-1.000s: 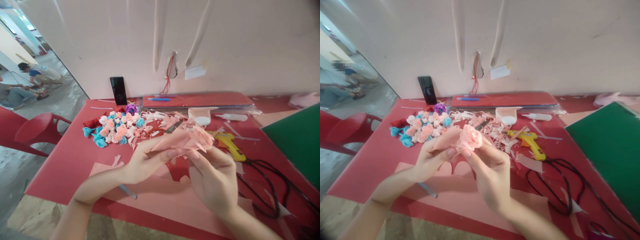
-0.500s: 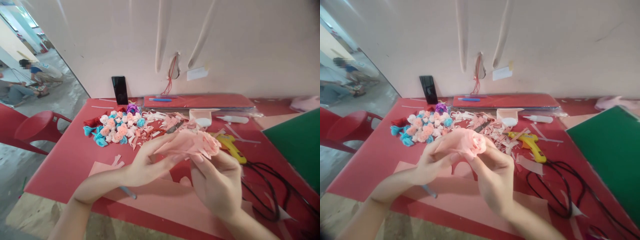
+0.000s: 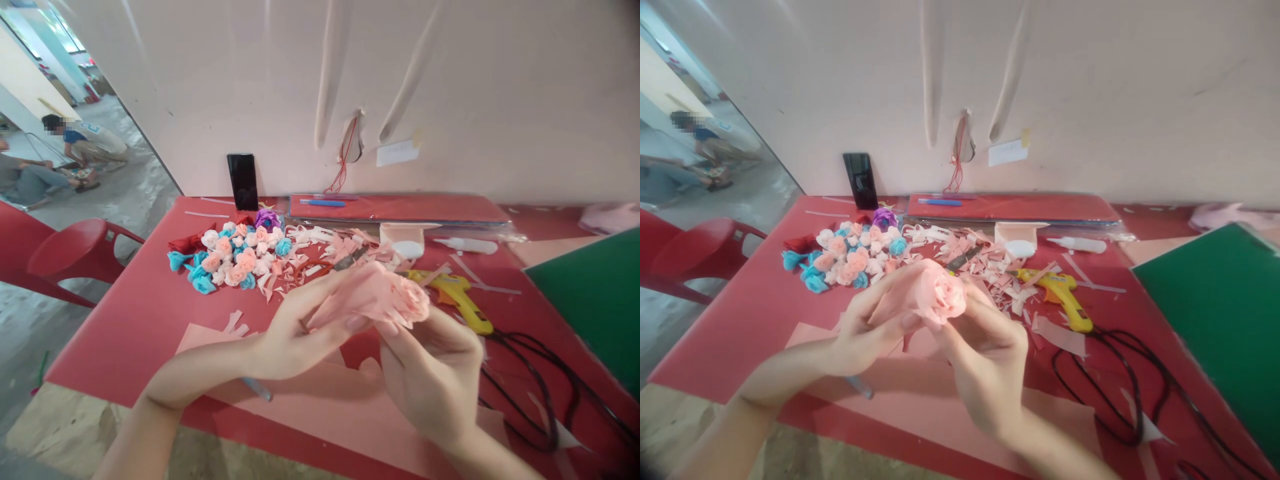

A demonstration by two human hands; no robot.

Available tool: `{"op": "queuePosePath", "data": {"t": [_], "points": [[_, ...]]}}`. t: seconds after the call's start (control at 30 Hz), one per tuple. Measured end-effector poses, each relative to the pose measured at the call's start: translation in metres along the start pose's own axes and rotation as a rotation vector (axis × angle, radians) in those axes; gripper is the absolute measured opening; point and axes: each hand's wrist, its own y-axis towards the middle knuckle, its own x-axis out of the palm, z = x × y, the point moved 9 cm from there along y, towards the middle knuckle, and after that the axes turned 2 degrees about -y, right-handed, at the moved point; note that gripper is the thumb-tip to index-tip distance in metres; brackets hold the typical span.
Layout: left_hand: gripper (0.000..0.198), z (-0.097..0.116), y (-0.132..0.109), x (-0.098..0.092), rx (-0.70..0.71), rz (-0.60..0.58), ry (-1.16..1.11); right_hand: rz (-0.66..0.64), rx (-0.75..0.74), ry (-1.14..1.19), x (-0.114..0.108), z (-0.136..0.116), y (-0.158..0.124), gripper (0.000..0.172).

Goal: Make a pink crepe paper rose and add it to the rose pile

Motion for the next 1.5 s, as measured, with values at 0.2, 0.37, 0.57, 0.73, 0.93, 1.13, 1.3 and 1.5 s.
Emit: {"op": "queuePosePath", "data": {"t": [0.2, 0.37, 0.57, 0.73, 0.93, 1.13, 1.3, 1.5], "points": [[0.036, 0.022, -0.005, -0.002, 0.351, 0.141, 0.299, 0.067, 0.067, 0.094, -0.001, 0.008, -0.003, 0.021], [0.037, 0.023, -0.008, -0.002, 0.381, 0.175, 0.397, 0.091, 0.143, 0.212, 0.003, 0.014, 0.001, 0.012], [0.036, 0.012, 0.000, -0.001, 0.196, 0.076, 0.249, 0.067, 0.140, 0.235, 0.004, 0.012, -0.001, 0.010], [0.014, 0.010, -0.003, -0.009, 0.201, 0.187, 0.157, 0.022, 0.120, 0.231, 0.010, 0.012, -0.003, 0.016], [0.011, 0.020, -0.004, -0.011, 0.320, 0.215, 0.254, 0.070, 0.139, 0.216, 0.006, 0.017, -0.006, 0.015], [0.018, 0.041, -0.013, 0.000, 0.572, 0.236, 0.694, 0.064, 0.146, 0.202, 0.006, 0.016, -0.006, 0.013], [0.014, 0.047, -0.020, 0.008, 0.681, 0.333, 0.865, 0.164, 0.156, 0.136, -0.005, 0.014, -0.003, 0.004], [0.007, 0.047, -0.020, 0.014, 0.724, 0.269, 0.983, 0.080, 0.273, 0.266, 0.002, 0.023, -0.002, 0.007]]}}
